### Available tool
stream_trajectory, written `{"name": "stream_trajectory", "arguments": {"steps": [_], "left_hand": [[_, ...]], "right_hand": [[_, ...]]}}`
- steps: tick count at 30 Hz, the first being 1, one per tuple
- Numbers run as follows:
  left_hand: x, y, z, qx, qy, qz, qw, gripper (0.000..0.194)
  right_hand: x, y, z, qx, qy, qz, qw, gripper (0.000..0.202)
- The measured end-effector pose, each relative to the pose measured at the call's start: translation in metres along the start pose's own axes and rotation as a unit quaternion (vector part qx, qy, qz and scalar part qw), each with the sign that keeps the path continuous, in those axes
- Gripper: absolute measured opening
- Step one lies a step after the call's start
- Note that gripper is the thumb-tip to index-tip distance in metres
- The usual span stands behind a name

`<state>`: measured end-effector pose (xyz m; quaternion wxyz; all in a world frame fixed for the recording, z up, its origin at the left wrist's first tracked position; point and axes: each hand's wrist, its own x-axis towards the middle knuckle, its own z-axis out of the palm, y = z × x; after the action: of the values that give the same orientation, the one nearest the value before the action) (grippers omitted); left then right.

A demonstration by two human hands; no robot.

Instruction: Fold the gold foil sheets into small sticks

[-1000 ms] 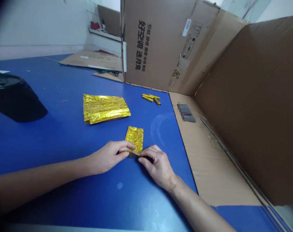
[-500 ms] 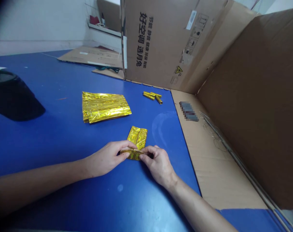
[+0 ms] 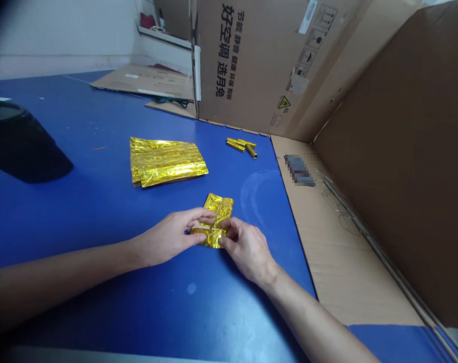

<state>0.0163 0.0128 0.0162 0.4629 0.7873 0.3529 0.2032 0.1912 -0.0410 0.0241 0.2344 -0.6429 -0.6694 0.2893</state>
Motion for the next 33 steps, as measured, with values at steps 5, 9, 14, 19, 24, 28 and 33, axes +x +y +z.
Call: {"name": "stream_trajectory", "arguments": {"steps": [5,9,14,19,24,28,33], "left_hand": [[-0.002,-0.003,-0.006,0.017,0.064,-0.031,0.997,0.041],[-0.004,-0.001,-0.016,0.100,0.028,-0.054,0.993,0.023],[-0.003,0.000,-0.017,0.090,-0.011,-0.076,0.993,0.015],[-0.001,-0.002,-0.015,0.063,0.001,-0.089,0.994,0.015],[-0.001,0.001,-0.017,0.087,-0.010,-0.089,0.992,0.015],[0.001,0.006,-0.017,0.105,-0.013,-0.090,0.990,0.018],[0.004,0.006,-0.014,0.162,-0.009,-0.097,0.982,0.022]], "right_hand": [[0.000,0.001,0.000,-0.003,0.004,-0.006,1.000,0.018],[0.000,0.001,0.000,-0.006,0.003,-0.008,1.000,0.019],[0.000,0.003,-0.001,-0.005,-0.002,-0.009,1.000,0.019],[0.001,0.003,-0.001,-0.006,-0.009,-0.014,1.000,0.019],[0.002,0.003,-0.001,-0.011,-0.008,-0.012,1.000,0.017],[0.003,0.003,-0.001,-0.011,-0.006,-0.009,1.000,0.015],[0.002,-0.003,-0.002,-0.029,-0.007,0.012,0.999,0.012]]}}
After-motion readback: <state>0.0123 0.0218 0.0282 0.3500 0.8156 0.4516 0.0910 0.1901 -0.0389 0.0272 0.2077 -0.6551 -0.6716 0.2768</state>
